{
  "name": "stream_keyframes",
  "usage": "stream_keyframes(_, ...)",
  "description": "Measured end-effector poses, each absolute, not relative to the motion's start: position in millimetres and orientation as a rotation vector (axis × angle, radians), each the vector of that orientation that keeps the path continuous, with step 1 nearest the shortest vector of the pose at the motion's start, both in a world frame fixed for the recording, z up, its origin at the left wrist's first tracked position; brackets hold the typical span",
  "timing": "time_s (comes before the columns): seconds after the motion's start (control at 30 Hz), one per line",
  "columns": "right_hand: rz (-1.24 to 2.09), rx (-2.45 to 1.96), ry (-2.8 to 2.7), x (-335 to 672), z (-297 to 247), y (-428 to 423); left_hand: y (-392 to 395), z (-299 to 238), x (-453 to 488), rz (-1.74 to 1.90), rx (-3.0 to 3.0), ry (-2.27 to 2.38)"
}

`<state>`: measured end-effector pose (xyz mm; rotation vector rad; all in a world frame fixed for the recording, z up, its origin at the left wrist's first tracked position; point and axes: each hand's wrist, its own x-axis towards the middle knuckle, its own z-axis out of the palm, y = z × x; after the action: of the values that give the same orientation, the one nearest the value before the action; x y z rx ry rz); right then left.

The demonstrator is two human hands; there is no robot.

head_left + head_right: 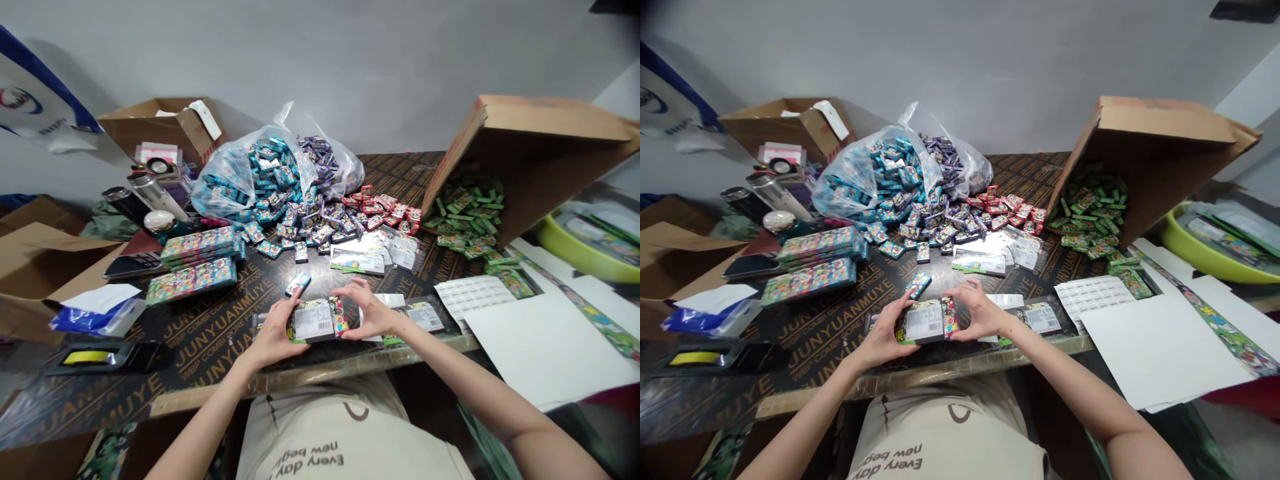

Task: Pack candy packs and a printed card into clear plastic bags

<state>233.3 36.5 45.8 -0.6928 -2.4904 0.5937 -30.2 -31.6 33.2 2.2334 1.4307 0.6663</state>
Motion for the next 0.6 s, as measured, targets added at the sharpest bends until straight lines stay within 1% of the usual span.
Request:
stream_keyframes(0.17,0.514,-0.931,-2.279,229.4,42.7,24.8,-23.9,31.5,-23.6,0.759,2.125,1.566)
stream_keyframes(0.27,0.596,-0.888,-2.340,230.3,36.4,18.5,-13.2,17.7,-20.0,0.756,2.117,1.613)
stream_keyframes(0.33,0.591,-0.960,-2.315,246.2,30.6,32.0,-5.2,2.5,-19.7,0.694,2.153,1.628)
stream_keyframes(0.4,0.430,-1.239,-2.119,282.3,26.5,61.1,1.0,-14.2,-22.0,0.621,2.221,1.634)
stream_keyframes(0.5,0.110,-1.769,-1.759,364.8,24.4,120.2,5.1,-35.5,-29.1,0.492,2.341,1.612)
stream_keyframes(0.6,-0.018,-2.173,-1.650,446.2,24.6,174.6,6.1,-50.1,-36.2,0.421,2.365,1.614)
